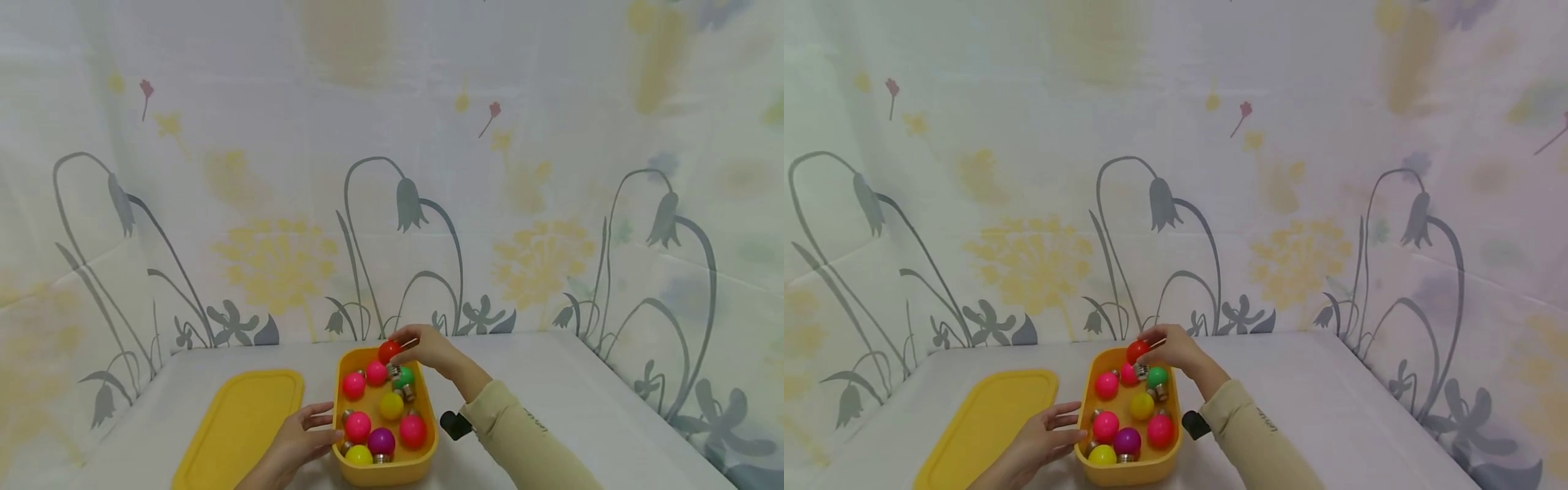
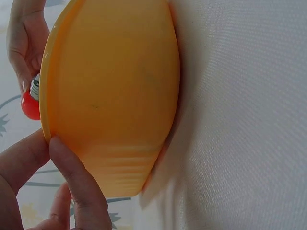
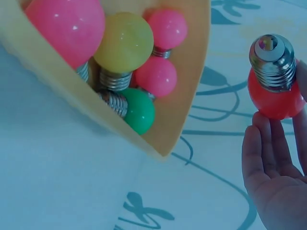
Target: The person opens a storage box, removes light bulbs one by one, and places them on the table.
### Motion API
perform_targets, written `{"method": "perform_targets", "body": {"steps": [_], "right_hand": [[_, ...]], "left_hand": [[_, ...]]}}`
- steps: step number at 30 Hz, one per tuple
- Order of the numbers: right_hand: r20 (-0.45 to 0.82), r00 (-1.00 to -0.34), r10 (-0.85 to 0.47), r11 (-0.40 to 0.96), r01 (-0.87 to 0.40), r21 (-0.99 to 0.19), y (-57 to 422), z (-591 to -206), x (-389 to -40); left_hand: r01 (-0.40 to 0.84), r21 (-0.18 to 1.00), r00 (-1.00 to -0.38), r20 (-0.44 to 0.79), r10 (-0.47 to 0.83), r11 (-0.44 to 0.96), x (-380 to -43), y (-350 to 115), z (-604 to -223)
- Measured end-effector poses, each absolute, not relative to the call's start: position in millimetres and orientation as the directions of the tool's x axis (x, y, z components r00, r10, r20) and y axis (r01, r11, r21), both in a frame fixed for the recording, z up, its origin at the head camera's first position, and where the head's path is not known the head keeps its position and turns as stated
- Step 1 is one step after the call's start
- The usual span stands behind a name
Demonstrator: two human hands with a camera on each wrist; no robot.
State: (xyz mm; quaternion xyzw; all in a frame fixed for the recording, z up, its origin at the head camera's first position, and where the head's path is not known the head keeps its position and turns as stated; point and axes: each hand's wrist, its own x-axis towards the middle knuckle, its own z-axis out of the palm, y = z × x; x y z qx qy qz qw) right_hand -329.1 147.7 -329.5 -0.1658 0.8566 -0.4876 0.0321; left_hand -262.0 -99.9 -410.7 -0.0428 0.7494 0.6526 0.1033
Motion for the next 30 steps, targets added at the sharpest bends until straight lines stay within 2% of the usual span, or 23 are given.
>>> {"method": "perform_targets", "body": {"steps": [17, 30], "right_hand": [[0.116, -0.971, -0.211, 0.432, -0.199, -0.880, 163, -334, -327], [0.127, -0.987, -0.102, 0.438, -0.159, -0.885, 195, -344, -328]], "left_hand": [[-0.212, 0.969, -0.973, -0.221, 0.066, 0.124, -263, -100, -413], [-0.226, 0.965, -0.971, -0.234, 0.051, 0.134, -264, -99, -412]]}}
